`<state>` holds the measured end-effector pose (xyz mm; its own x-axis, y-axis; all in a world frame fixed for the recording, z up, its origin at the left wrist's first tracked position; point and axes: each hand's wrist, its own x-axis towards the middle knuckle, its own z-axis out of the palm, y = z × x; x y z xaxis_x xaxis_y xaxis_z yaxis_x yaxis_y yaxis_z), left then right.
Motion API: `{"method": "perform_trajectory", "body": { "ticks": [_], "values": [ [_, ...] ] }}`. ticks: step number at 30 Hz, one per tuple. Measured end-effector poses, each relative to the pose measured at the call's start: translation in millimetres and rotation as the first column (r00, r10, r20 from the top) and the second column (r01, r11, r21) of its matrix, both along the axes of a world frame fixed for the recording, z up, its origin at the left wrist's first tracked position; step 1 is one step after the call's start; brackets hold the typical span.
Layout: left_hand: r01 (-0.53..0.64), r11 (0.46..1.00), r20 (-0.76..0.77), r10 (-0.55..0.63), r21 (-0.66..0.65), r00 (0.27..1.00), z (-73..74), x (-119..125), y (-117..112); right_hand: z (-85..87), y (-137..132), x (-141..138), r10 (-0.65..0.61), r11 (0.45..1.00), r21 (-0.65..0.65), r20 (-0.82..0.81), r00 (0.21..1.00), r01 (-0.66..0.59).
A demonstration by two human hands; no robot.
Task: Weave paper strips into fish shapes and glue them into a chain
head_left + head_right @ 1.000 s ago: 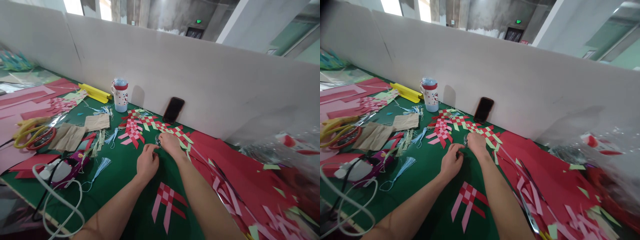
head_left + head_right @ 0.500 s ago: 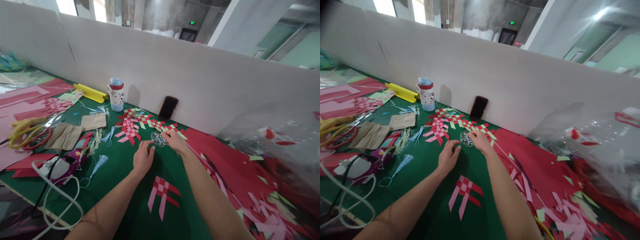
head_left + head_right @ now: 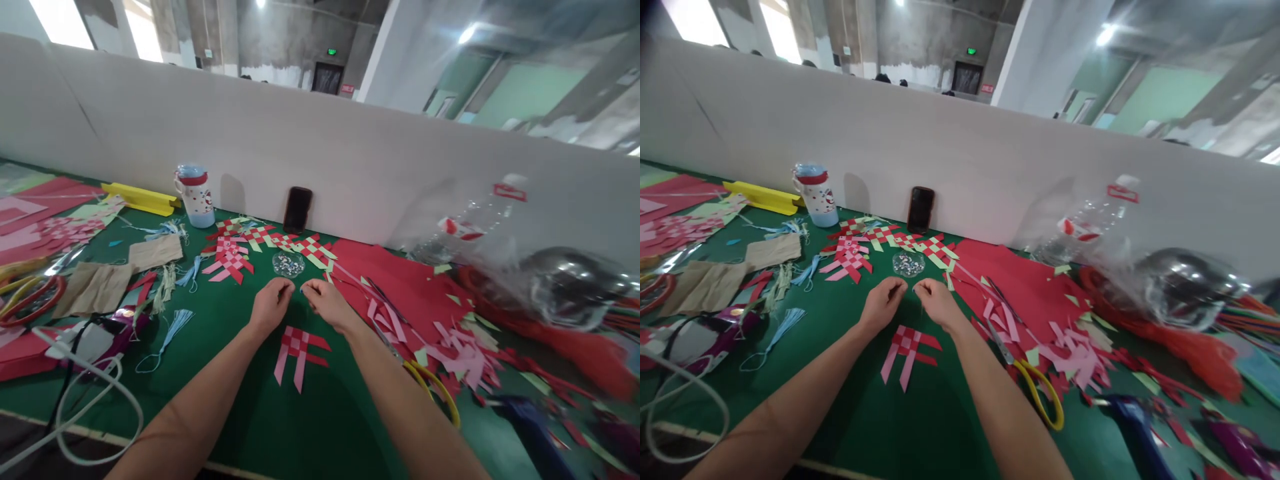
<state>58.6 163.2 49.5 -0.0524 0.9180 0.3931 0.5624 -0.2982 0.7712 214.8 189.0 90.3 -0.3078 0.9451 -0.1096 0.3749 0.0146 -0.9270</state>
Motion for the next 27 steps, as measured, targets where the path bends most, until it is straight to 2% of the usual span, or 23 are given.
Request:
{"method": "perform_trajectory", "body": {
  "ticks": [6, 11, 14, 17, 21, 27],
  "values": [
    [0.02, 1.0, -0.061, -0.019, 0.014, 0.998, 3.3, -1, -8, 3.8, -52, 48, -0.17, 0.985, -0.017, -0.185, 0.968, 0.17],
    [0.1, 0.993, -0.073, -0.095, 0.067, 0.993, 7.6, 4, -19, -8.4, -100, 83, -0.269, 0.963, -0.084, -0.386, 0.883, 0.256],
    [0.183, 0.973, -0.112, -0.167, 0.142, 0.98, 15.6, 17, -35, -19.9, -111, 87, -0.277, 0.96, -0.107, -0.483, 0.83, 0.259],
    [0.267, 0.947, -0.227, -0.224, 0.181, 0.948, 24.7, 39, -56, -29.2, -115, 84, -0.261, 0.963, -0.095, -0.541, 0.8, 0.251],
    [0.33, 0.942, -0.274, -0.302, 0.063, 0.913, 31.1, 67, -81, -34.4, -121, 81, -0.2, 0.977, -0.039, -0.525, 0.827, 0.211],
    [0.294, 0.956, -0.159, -0.294, -0.025, 0.943, 33.6, 82, -95, -29.8, -131, 82, -0.14, 0.977, 0.084, -0.435, 0.89, 0.195]
  ]
}}
